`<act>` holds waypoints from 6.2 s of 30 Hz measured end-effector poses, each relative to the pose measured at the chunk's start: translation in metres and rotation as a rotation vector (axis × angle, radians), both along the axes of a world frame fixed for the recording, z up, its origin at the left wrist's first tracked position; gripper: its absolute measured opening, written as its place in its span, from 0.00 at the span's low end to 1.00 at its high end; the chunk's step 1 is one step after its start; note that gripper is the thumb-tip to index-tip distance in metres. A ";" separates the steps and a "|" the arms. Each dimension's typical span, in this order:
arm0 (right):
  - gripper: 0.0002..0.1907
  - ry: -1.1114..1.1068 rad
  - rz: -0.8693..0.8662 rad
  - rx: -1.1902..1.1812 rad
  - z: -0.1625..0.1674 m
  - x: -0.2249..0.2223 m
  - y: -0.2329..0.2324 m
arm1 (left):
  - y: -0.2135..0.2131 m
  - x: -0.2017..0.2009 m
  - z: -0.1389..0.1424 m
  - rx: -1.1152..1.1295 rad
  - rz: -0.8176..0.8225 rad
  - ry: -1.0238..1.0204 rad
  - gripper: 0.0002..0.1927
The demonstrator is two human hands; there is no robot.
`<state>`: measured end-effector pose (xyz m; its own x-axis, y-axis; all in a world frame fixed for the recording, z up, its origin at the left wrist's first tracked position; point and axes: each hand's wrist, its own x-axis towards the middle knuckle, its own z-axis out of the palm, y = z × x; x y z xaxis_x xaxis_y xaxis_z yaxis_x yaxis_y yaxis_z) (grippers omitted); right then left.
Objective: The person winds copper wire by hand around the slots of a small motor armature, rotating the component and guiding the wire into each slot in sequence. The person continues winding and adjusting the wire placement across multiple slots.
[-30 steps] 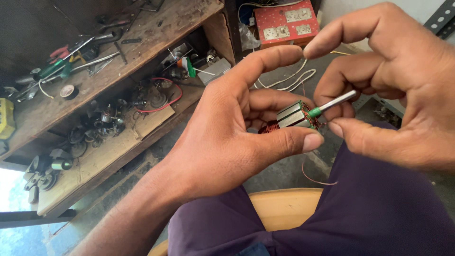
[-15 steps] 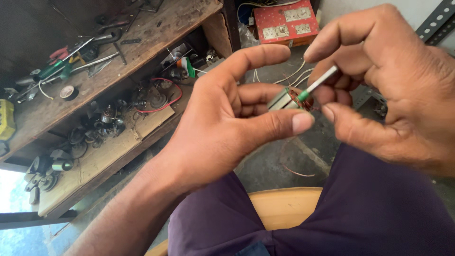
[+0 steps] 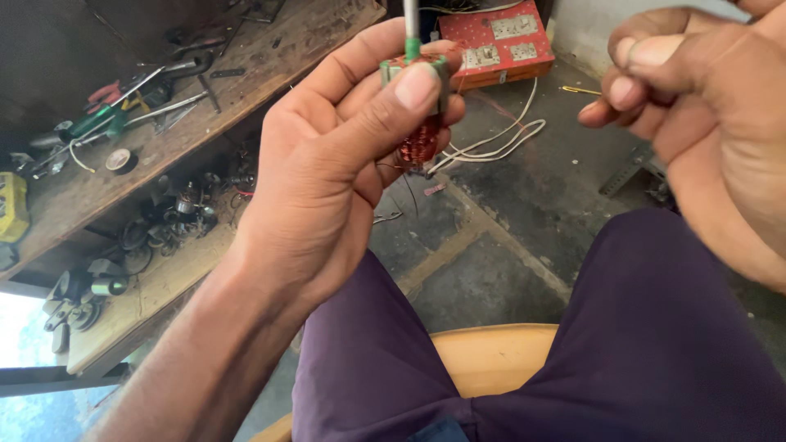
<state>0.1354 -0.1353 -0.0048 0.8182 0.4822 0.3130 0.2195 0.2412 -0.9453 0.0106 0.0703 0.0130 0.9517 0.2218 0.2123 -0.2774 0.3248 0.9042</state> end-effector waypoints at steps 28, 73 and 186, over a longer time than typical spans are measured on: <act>0.27 -0.647 0.179 -0.454 0.001 -0.011 -0.010 | -0.020 -0.007 -0.008 0.341 -0.133 0.036 0.40; 0.11 -0.048 0.179 -0.199 0.009 -0.024 -0.003 | -0.018 -0.015 -0.026 0.276 -0.119 -0.196 0.18; 0.09 -0.805 -0.164 -0.425 -0.002 -0.023 -0.017 | -0.024 -0.027 -0.004 0.625 0.028 -0.263 0.16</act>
